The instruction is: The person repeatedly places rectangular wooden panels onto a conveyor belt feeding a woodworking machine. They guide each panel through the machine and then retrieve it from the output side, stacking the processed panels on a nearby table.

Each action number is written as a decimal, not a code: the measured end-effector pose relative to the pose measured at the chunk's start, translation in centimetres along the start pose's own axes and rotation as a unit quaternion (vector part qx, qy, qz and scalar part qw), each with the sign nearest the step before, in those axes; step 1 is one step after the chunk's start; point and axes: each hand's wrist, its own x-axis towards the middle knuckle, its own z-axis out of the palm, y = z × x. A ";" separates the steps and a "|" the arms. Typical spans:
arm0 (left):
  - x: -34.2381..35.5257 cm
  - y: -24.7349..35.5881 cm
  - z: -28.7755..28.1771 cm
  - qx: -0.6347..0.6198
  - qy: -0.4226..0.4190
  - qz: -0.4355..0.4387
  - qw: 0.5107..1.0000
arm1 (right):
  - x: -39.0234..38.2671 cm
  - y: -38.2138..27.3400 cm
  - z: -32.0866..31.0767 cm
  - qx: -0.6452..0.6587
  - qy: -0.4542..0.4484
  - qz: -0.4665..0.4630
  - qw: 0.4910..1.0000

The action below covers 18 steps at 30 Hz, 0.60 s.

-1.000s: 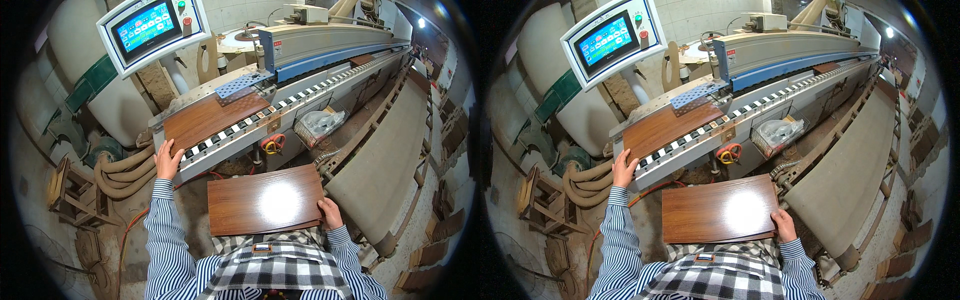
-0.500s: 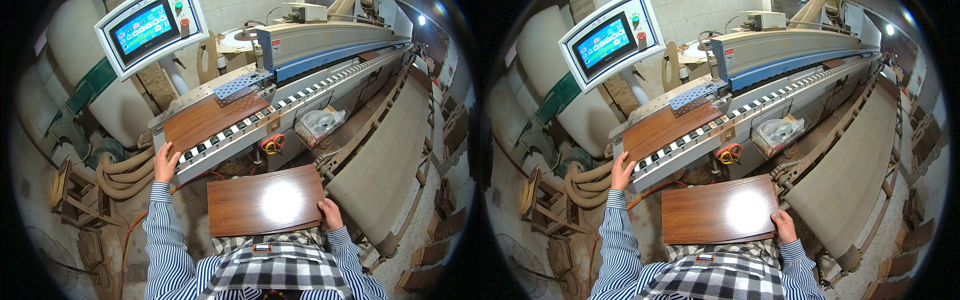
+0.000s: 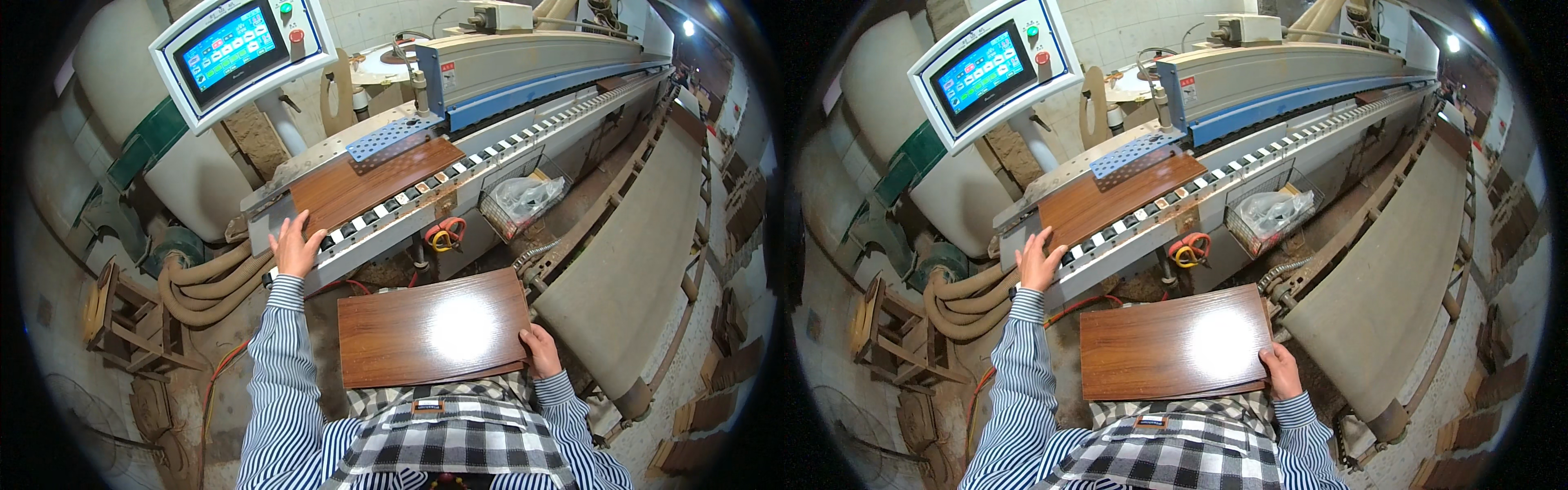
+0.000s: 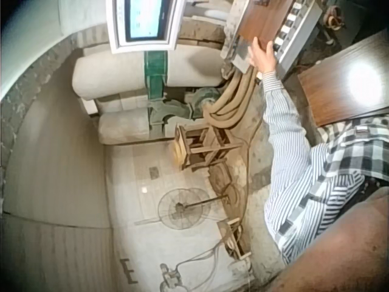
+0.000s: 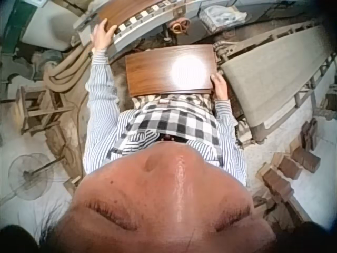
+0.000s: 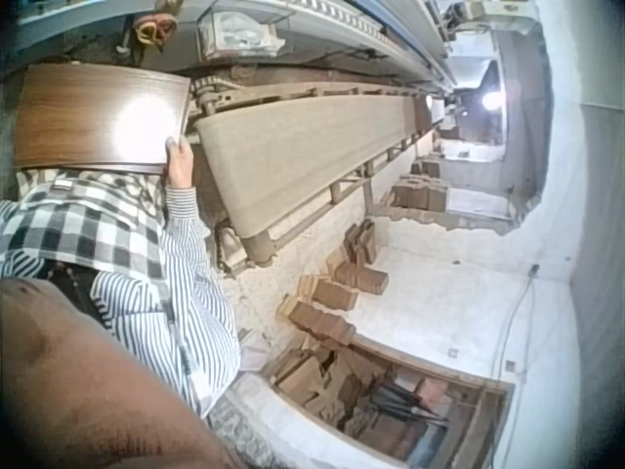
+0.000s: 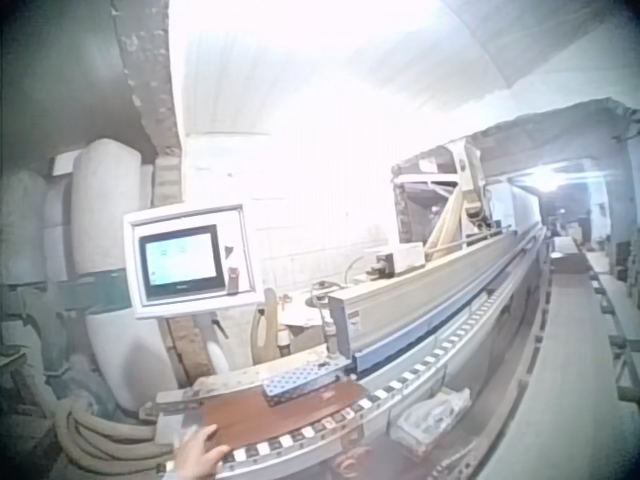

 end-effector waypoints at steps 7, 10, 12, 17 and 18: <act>2.1 3.4 3.4 -0.043 -0.009 0.058 0.997 | -0.5 -0.8 -0.1 0.054 -0.052 -0.003 0.997; 2.1 3.8 4.4 -0.055 -0.011 0.086 0.995 | -1.5 -2.7 -0.1 0.078 -0.124 0.022 0.989; 2.2 3.6 4.4 -0.106 -0.013 0.087 0.990 | -1.7 -2.6 -0.1 0.112 -0.158 0.016 0.981; 1.3 2.4 3.6 -0.324 0.015 0.071 0.943 | -1.6 -1.5 -0.4 0.143 -0.157 -0.025 0.977; 0.9 1.7 3.4 -0.328 0.046 0.081 0.940 | -1.6 -1.6 -0.5 0.144 -0.160 -0.030 0.976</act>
